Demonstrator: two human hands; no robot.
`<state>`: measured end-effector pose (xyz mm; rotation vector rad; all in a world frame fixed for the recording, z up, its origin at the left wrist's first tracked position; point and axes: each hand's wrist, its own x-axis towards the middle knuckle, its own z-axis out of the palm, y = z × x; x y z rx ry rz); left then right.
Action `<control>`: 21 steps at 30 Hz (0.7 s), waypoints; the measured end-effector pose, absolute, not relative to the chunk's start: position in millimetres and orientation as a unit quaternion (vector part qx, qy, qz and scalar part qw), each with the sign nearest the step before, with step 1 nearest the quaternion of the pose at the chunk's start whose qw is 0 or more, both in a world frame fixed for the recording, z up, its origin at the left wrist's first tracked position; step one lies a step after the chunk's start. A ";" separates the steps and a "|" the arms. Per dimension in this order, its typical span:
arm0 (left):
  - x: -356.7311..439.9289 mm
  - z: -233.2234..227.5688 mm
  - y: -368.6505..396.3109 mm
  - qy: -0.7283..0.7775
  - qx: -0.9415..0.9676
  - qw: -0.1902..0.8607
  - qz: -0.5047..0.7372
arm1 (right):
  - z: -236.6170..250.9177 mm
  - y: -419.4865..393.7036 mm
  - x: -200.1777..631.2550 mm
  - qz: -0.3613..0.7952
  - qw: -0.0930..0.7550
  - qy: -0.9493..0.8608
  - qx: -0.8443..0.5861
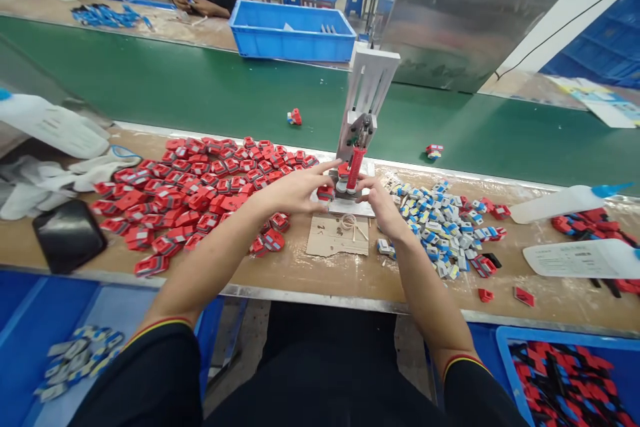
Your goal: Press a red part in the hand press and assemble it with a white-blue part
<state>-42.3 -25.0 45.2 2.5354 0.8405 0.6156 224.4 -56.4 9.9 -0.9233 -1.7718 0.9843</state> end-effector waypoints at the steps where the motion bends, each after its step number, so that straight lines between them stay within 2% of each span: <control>1: -37.6 46.6 -10.7 0.298 0.917 0.193 0.183 | 9.4 -52.0 222.3 0.411 0.416 -0.724 -0.365; 3: -25.7 46.3 9.5 0.298 0.930 0.179 0.122 | 8.7 -51.3 220.6 0.430 0.395 -0.733 -0.349; 7: -11.2 41.8 20.5 0.310 0.929 0.178 0.094 | 31.5 -72.3 235.1 0.443 0.434 -0.735 -0.275; 12: -12.6 42.4 18.1 0.320 0.919 0.200 0.114 | 145.6 -56.4 233.2 0.373 0.477 -0.741 -0.289; 14: -13.8 46.6 17.7 0.327 0.918 0.200 0.098 | 193.0 -28.5 221.4 0.378 0.528 -0.714 -0.261; 16: -14.2 53.0 16.4 0.332 0.920 0.199 0.062 | 218.9 -3.2 214.9 0.388 0.539 -0.707 -0.245; 18: -14.1 60.1 13.9 0.344 0.917 0.199 0.024 | 213.7 7.6 218.6 0.395 0.548 -0.701 -0.229; 21: -13.6 67.3 9.6 0.362 0.909 0.206 -0.001 | 153.1 -2.1 239.7 0.347 0.589 -0.693 -0.228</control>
